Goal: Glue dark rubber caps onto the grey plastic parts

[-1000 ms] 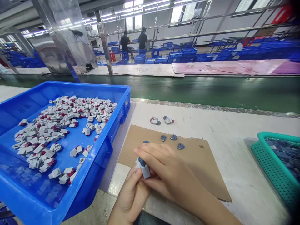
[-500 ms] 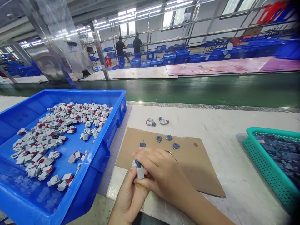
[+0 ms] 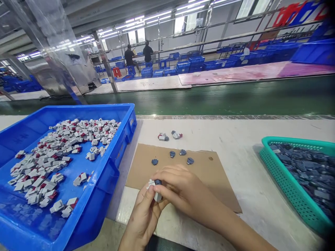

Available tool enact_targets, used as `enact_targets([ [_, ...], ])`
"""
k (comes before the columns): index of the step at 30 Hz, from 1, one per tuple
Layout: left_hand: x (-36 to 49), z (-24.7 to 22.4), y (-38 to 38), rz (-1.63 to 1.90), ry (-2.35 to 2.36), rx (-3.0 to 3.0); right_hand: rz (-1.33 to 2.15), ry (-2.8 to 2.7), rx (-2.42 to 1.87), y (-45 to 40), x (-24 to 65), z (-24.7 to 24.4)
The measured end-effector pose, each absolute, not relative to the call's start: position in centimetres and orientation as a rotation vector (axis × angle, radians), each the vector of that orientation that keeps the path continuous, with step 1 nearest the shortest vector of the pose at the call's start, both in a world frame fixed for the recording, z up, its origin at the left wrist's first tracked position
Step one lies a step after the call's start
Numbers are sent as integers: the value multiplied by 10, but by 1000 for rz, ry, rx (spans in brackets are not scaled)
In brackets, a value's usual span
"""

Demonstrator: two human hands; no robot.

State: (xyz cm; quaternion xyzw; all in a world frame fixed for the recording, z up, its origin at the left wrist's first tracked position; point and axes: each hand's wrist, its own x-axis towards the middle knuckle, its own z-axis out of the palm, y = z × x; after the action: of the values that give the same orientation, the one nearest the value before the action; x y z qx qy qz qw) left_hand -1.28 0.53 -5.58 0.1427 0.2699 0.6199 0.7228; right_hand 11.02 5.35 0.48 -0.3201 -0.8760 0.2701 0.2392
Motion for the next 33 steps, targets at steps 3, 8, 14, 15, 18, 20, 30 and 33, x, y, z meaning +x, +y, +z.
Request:
enact_targets([
  [3,-12,-53,5,1367,617,346,611,-2395,-822,55,110,0],
  [8,-14,-57,5,1378,572,322,347,-2130,-915,59,114,-2],
  [14,-14,-58,6,1376,571,224,338,-2119,-831,54,126,9],
  [15,-14,-57,6,1391,573,221,339,-2189,-765,52,126,9],
  [18,-13,-57,6,1427,587,201,279,-2384,-611,50,126,5],
  [20,-13,-57,6,1428,598,193,228,-2449,-604,50,124,1],
  [30,-19,-55,6,1355,448,142,498,-2217,-862,40,131,-9],
  [33,-23,-53,5,1325,287,125,304,-2145,-973,36,142,-18],
])
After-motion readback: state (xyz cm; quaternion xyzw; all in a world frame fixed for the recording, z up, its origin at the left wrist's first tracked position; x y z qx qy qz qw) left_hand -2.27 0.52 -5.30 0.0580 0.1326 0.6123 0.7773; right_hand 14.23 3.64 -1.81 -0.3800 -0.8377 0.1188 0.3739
